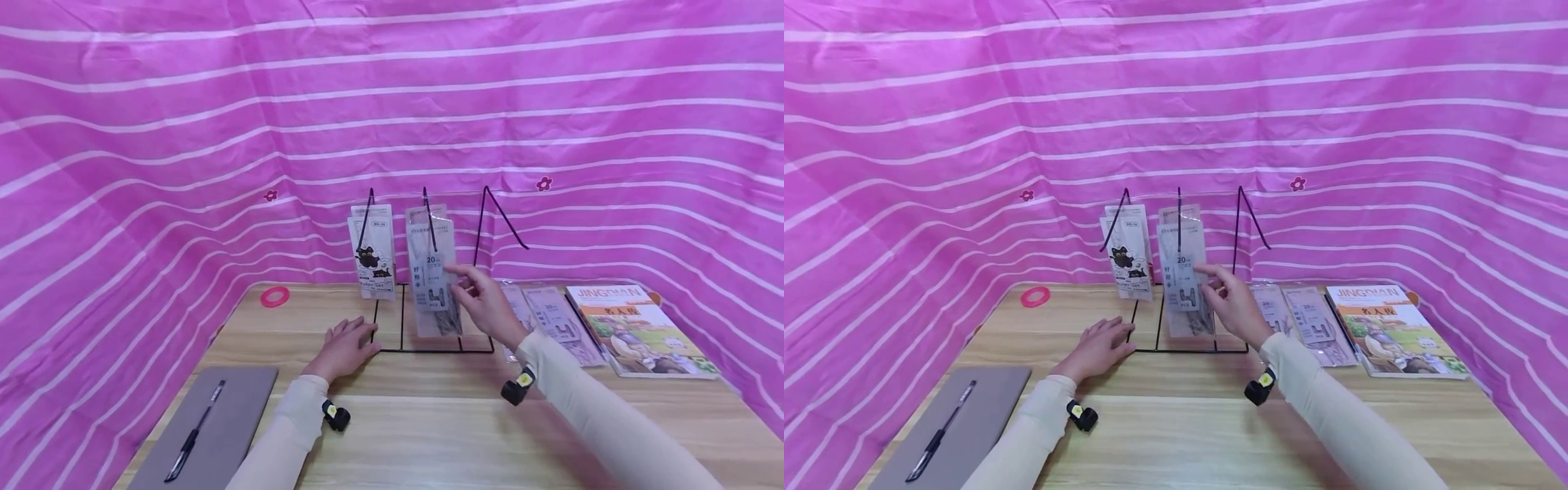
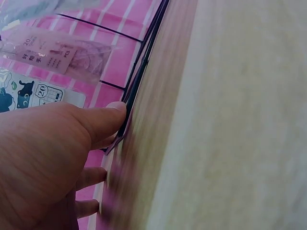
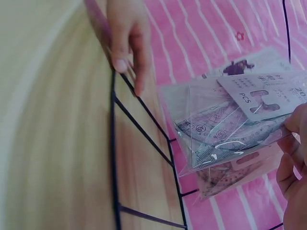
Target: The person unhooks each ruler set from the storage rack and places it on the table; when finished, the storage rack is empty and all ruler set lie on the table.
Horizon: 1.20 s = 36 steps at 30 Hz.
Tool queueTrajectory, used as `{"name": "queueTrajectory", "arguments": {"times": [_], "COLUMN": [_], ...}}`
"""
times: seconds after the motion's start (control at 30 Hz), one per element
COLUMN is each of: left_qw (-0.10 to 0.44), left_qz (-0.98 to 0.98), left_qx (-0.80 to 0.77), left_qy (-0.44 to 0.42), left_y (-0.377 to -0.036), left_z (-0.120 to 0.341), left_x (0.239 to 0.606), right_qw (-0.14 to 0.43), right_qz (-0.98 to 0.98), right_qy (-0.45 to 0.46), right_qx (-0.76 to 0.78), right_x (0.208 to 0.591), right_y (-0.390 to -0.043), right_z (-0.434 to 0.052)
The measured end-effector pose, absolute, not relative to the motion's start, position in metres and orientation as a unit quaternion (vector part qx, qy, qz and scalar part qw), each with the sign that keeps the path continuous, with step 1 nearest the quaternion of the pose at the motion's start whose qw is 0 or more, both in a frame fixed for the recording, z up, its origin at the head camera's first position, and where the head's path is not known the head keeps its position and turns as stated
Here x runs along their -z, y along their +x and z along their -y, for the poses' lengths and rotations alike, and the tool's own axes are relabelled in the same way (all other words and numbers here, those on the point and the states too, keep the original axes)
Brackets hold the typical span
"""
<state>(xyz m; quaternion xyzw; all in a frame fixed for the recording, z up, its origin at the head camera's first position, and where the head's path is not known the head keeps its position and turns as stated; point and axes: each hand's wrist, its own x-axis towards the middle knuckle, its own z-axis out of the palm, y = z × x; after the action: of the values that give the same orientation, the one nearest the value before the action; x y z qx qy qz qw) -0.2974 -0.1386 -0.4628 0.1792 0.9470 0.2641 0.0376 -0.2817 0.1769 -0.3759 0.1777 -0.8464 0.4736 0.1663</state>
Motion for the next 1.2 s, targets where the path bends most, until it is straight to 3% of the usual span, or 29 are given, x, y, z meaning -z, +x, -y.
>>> {"name": "queueTrajectory", "arguments": {"times": [0.3,0.8,1.2], "left_qw": [0.043,0.048,0.048], "left_qz": [-0.946,-0.949,-0.95], "left_qx": [-0.265,-0.255,-0.25], "left_qy": [0.181,0.179,0.184], "left_y": [-0.298,-0.299,-0.304], "left_z": [0.139,0.141,0.14], "left_x": [0.466,0.471,0.463], "right_qw": [0.141,0.148,0.082], "right_qz": [0.855,0.841,0.893], "right_qy": [0.195,0.234,0.068], "right_qx": [-0.46,-0.465,-0.438], "right_x": [0.374,0.374,0.398], "right_y": [-0.229,-0.152,-0.099], "right_z": [-0.191,-0.211,-0.285]}}
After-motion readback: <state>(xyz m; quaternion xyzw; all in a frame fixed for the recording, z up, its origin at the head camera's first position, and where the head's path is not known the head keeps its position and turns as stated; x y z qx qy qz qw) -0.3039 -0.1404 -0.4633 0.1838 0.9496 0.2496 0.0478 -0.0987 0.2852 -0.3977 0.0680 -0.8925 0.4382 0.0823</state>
